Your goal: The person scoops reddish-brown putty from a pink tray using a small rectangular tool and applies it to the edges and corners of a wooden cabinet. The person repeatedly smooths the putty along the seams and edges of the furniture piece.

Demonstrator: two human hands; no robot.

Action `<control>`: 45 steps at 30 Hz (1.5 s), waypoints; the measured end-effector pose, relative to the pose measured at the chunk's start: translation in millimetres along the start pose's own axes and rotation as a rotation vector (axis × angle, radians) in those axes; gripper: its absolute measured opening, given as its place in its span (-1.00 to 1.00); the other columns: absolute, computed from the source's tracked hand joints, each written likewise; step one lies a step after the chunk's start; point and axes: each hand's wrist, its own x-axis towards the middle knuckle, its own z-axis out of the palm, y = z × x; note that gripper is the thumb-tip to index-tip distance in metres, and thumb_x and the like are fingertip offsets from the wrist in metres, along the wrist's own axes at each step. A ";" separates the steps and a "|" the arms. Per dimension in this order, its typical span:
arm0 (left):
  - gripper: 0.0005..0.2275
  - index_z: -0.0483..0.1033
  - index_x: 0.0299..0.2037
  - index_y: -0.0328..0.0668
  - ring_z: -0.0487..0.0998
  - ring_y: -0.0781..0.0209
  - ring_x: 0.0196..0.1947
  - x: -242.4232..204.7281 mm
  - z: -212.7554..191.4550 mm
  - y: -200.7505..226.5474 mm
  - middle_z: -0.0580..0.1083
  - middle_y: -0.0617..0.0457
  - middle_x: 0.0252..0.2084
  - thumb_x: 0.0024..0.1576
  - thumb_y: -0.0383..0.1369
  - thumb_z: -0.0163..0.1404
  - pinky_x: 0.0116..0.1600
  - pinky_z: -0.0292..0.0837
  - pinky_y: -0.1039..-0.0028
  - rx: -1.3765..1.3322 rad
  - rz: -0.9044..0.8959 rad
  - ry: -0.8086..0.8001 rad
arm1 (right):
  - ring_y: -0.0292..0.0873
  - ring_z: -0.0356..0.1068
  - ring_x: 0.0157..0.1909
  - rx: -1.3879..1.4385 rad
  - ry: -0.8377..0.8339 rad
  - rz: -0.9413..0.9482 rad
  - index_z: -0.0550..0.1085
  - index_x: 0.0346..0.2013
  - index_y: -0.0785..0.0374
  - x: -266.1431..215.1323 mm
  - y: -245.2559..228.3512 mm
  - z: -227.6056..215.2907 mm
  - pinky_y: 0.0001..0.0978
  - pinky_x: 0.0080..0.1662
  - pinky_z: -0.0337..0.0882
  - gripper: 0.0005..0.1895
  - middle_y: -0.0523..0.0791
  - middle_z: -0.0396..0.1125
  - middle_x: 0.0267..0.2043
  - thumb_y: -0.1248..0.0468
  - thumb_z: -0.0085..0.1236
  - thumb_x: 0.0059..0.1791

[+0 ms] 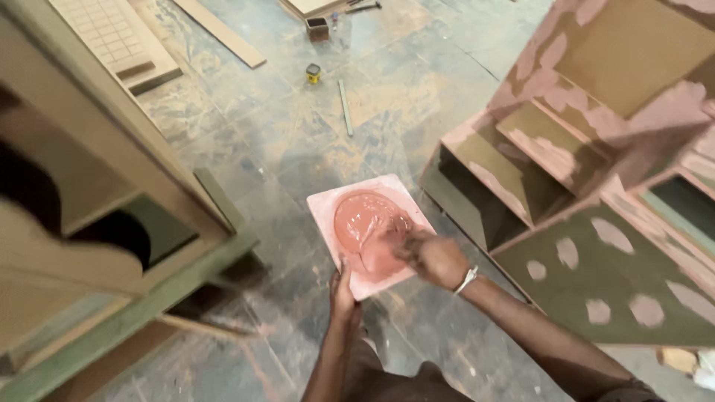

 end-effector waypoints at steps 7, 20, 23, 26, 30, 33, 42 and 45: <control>-0.50 0.35 0.28 -0.32 0.46 0.07 0.12 129.4 48.4 40.4 0.46 -0.07 0.14 0.25 -0.12 -0.04 0.12 0.45 0.25 -0.096 0.014 -0.039 | 0.06 0.45 -0.11 -0.042 -0.024 0.006 0.59 -0.31 0.18 144.5 85.7 2.2 -0.12 -0.07 0.45 -0.74 -0.05 0.49 -0.21 0.29 0.27 -0.29; -0.57 0.43 0.15 -0.29 0.49 0.14 0.01 380.7 0.5 12.8 0.53 0.02 0.01 0.26 -0.09 -0.05 0.08 0.43 0.22 -0.121 0.064 0.210 | -0.05 0.49 -0.07 0.052 -0.543 -0.185 0.62 -0.11 0.03 408.5 244.2 78.6 -0.16 0.00 0.47 -0.70 -0.13 0.52 -0.11 0.23 0.25 -0.15; -0.50 0.41 0.25 -0.38 0.38 0.25 0.15 433.5 -35.4 6.8 0.46 0.05 0.13 0.32 -0.05 -0.05 0.27 0.26 0.33 -0.071 0.183 0.254 | 0.04 0.43 -0.02 -0.026 -0.198 -0.271 0.54 0.11 0.17 449.9 282.1 144.1 -0.13 -0.06 0.46 -0.47 -0.05 0.42 -0.01 0.37 0.15 -0.18; -0.50 0.28 0.28 -0.17 0.35 0.26 0.19 502.5 -90.8 -15.2 0.37 0.13 0.19 0.23 -0.05 -0.08 0.27 0.25 0.22 -0.227 -0.034 0.435 | -0.07 0.47 0.01 -0.230 -0.226 -0.466 0.52 0.21 0.20 451.6 323.2 250.7 -0.30 -0.13 0.47 -0.43 -0.08 0.40 0.15 0.45 0.13 -0.13; -0.44 0.23 0.37 -0.26 0.28 0.17 0.29 587.7 -191.5 -72.1 0.31 0.01 0.30 0.25 -0.08 -0.03 0.33 0.21 0.18 -0.228 0.057 0.366 | -0.06 0.45 -0.07 -0.064 -0.392 -0.386 0.56 0.01 0.10 454.6 408.6 379.8 -0.14 -0.08 0.47 -0.61 -0.13 0.43 -0.10 0.27 0.23 -0.13; -0.41 0.16 0.42 -0.25 0.22 0.15 0.39 655.6 -271.2 -136.6 0.29 0.02 0.38 0.26 -0.09 -0.04 0.39 0.14 0.20 -0.226 0.073 0.308 | 0.00 0.44 -0.09 -0.027 -0.270 -0.288 0.59 -0.01 0.14 490.7 499.8 476.1 -0.12 -0.08 0.47 -0.60 -0.07 0.48 -0.06 0.34 0.18 -0.15; -0.33 0.07 0.47 -0.23 0.01 0.16 0.48 836.6 -445.5 -308.9 0.12 0.09 0.48 0.22 -0.08 -0.01 0.38 -0.07 -0.02 -0.332 0.004 0.384 | 0.07 0.43 -0.05 0.079 -0.255 -0.293 0.60 0.01 0.18 500.7 651.2 729.0 -0.10 -0.01 0.46 -0.64 -0.06 0.50 -0.02 0.31 0.21 -0.09; -0.32 0.19 0.43 -0.33 0.11 0.02 0.44 881.3 -478.9 -333.6 0.21 -0.10 0.44 0.21 -0.05 0.07 0.42 0.01 0.03 -0.299 0.138 0.295 | 0.02 0.46 -0.06 0.111 -0.410 -0.358 0.60 -0.07 0.16 492.9 649.9 768.8 -0.13 -0.01 0.43 -0.64 -0.08 0.50 -0.07 0.29 0.23 -0.17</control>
